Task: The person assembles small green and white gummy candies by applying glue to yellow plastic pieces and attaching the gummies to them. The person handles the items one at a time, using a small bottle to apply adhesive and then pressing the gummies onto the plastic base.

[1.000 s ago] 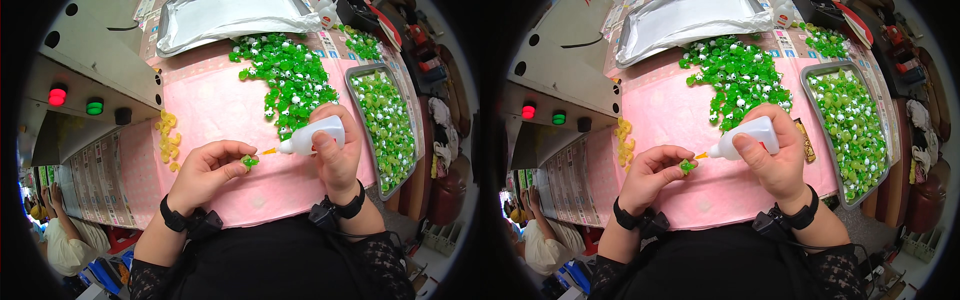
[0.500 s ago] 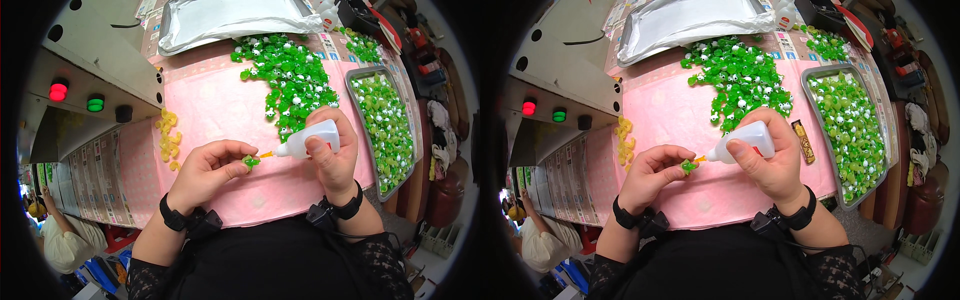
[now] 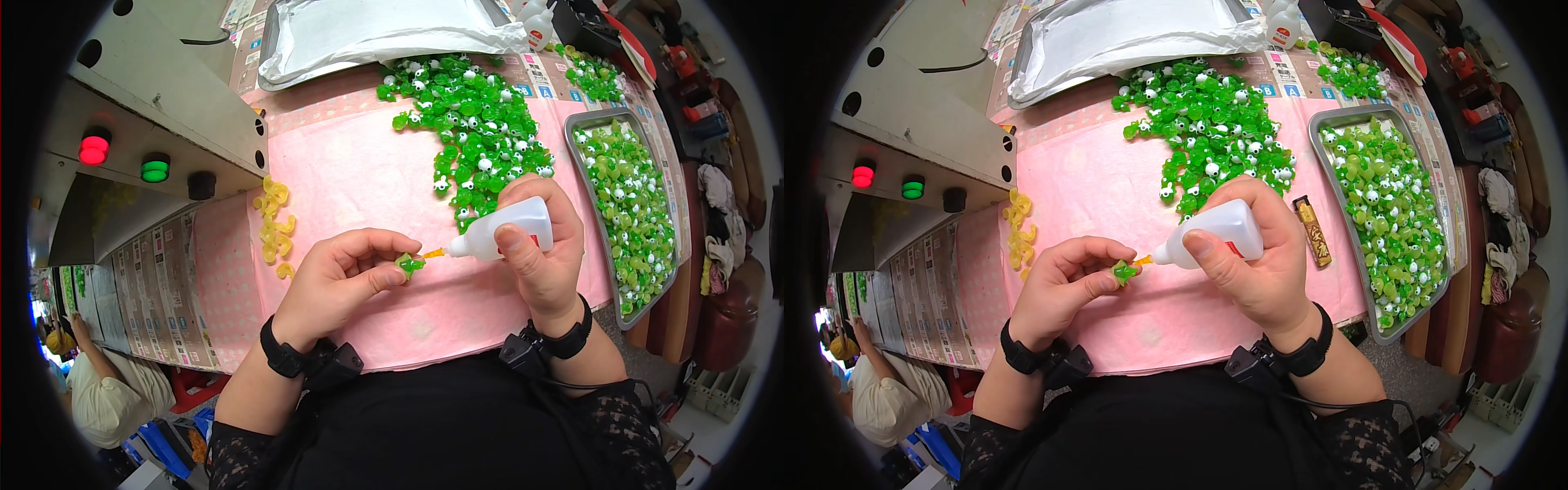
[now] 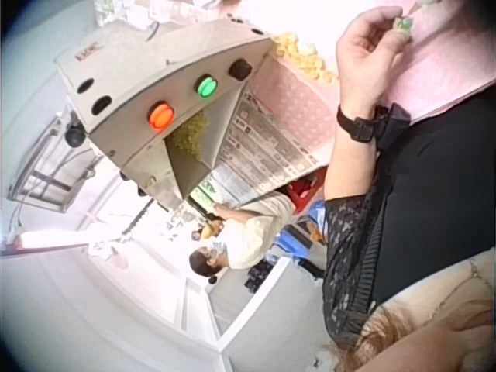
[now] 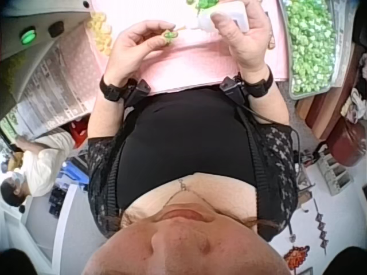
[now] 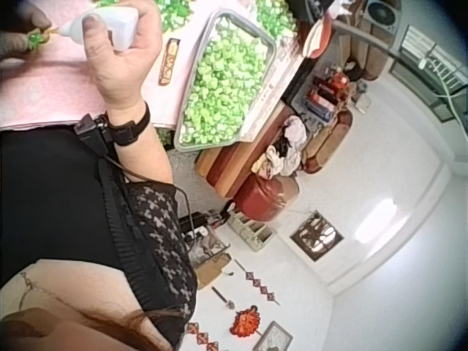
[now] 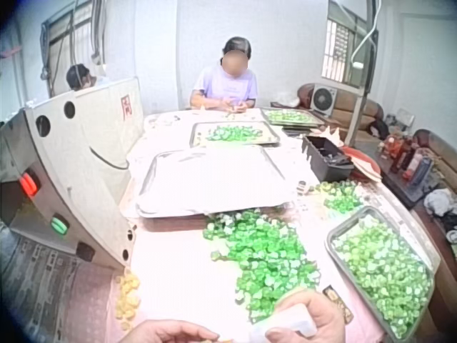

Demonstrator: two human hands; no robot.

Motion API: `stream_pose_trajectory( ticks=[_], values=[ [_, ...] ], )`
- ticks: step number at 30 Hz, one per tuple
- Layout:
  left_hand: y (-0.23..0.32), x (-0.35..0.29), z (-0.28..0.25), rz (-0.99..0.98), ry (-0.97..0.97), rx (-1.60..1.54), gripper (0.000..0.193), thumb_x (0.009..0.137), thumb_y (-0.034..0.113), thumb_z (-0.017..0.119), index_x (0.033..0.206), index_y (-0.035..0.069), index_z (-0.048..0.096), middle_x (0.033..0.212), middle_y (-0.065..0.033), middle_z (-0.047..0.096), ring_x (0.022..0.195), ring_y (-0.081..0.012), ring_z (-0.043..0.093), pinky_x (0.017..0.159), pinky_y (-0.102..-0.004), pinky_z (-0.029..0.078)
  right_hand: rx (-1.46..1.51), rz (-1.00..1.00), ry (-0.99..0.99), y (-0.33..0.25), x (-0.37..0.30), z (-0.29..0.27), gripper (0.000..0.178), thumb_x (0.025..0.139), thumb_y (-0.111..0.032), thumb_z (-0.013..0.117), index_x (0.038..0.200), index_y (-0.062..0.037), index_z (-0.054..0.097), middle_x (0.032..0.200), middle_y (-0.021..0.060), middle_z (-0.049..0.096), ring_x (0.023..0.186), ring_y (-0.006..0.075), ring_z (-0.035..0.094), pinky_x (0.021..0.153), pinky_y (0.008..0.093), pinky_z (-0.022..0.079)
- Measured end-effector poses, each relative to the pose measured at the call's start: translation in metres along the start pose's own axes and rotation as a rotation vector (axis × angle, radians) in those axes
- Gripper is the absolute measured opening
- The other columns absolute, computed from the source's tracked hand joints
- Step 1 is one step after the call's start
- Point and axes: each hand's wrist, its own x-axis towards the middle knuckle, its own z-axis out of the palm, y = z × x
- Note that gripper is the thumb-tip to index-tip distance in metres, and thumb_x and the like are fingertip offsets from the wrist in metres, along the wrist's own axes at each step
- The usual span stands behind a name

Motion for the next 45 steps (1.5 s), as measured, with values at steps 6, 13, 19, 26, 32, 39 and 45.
stream_pose_trajectory(
  ticks=[6, 13, 19, 26, 32, 39, 45],
  values=[
    [-0.001, 0.000, -0.001, 0.015, -0.004, -0.005, 0.026, 0.090, -0.002, 0.062, 0.116, -0.001, 0.061, 0.111, -0.0082, 0.066, 0.097, -0.0127, 0.063, 0.087, -0.0263, 0.053, 0.013, -0.009, 0.024, 0.002, 0.000, -0.001, 0.026, 0.087, -0.019, 0.074, 0.099, -0.0057, 0.055, 0.088, 0.0013, 0.058, 0.076, 0.0075, 0.055, 0.065, 0.0232, 0.045],
    [-0.003, 0.002, -0.003, 0.039, 0.030, -0.150, 0.022, 0.092, 0.005, 0.064, 0.113, 0.002, 0.058, 0.111, -0.0095, 0.064, 0.094, -0.0126, 0.063, 0.085, -0.0274, 0.053, 0.217, 0.110, 0.128, 0.002, -0.001, -0.004, 0.031, 0.088, -0.026, 0.073, 0.104, -0.0063, 0.055, 0.086, 0.0019, 0.060, 0.072, 0.0086, 0.059, 0.057, 0.0223, 0.048],
    [-0.004, 0.001, -0.012, 0.065, 0.042, -0.391, 0.017, 0.094, 0.017, 0.065, 0.105, 0.007, 0.056, 0.107, -0.0069, 0.062, 0.092, -0.0128, 0.063, 0.086, -0.0274, 0.053, 0.402, 0.158, 0.104, 0.005, 0.003, -0.003, 0.036, 0.088, -0.028, 0.073, 0.106, -0.0050, 0.053, 0.092, 0.0059, 0.061, 0.074, 0.0134, 0.062, 0.059, 0.0264, 0.052],
    [-0.010, 0.003, -0.021, 0.121, -0.025, -0.624, 0.014, 0.095, 0.015, 0.063, 0.104, 0.011, 0.053, 0.106, -0.0050, 0.059, 0.095, -0.0151, 0.063, 0.086, -0.0286, 0.054, 0.541, 0.241, -0.119, -0.001, 0.004, 0.000, 0.038, 0.083, -0.016, 0.076, 0.108, -0.0024, 0.051, 0.099, 0.0105, 0.061, 0.083, 0.0196, 0.065, 0.069, 0.0311, 0.056],
    [-0.010, 0.009, -0.020, 0.134, -0.062, -0.703, 0.013, 0.095, 0.013, 0.063, 0.103, 0.011, 0.053, 0.106, -0.0053, 0.058, 0.097, -0.0166, 0.062, 0.087, -0.0298, 0.053, 0.370, 0.272, -0.298, 0.005, 0.003, -0.004, 0.053, 0.072, -0.012, 0.081, 0.115, -0.0019, 0.052, 0.104, 0.0078, 0.053, 0.092, 0.0197, 0.062, 0.080, 0.0340, 0.053],
    [-0.021, 0.003, -0.022, 0.206, -0.047, -0.619, 0.016, 0.093, 0.011, 0.064, 0.107, 0.010, 0.057, 0.105, -0.0040, 0.063, 0.094, -0.0145, 0.063, 0.087, -0.0309, 0.053, 0.031, 0.081, -0.633, -0.002, 0.010, 0.001, 0.037, 0.068, -0.004, 0.076, 0.104, -0.0019, 0.068, 0.102, 0.0099, 0.064, 0.095, 0.0219, 0.061, 0.082, 0.0338, 0.048],
    [-0.015, 0.009, -0.016, 0.145, -0.083, -0.581, 0.015, 0.093, 0.012, 0.065, 0.104, 0.009, 0.057, 0.101, -0.0014, 0.061, 0.092, -0.0102, 0.062, 0.085, -0.0272, 0.054, 0.148, 0.272, -0.545, -0.004, -0.012, 0.020, 0.032, 0.068, 0.001, 0.071, 0.100, 0.0023, 0.065, 0.103, 0.0161, 0.066, 0.098, 0.0257, 0.065, 0.088, 0.0369, 0.052]
  ],
)
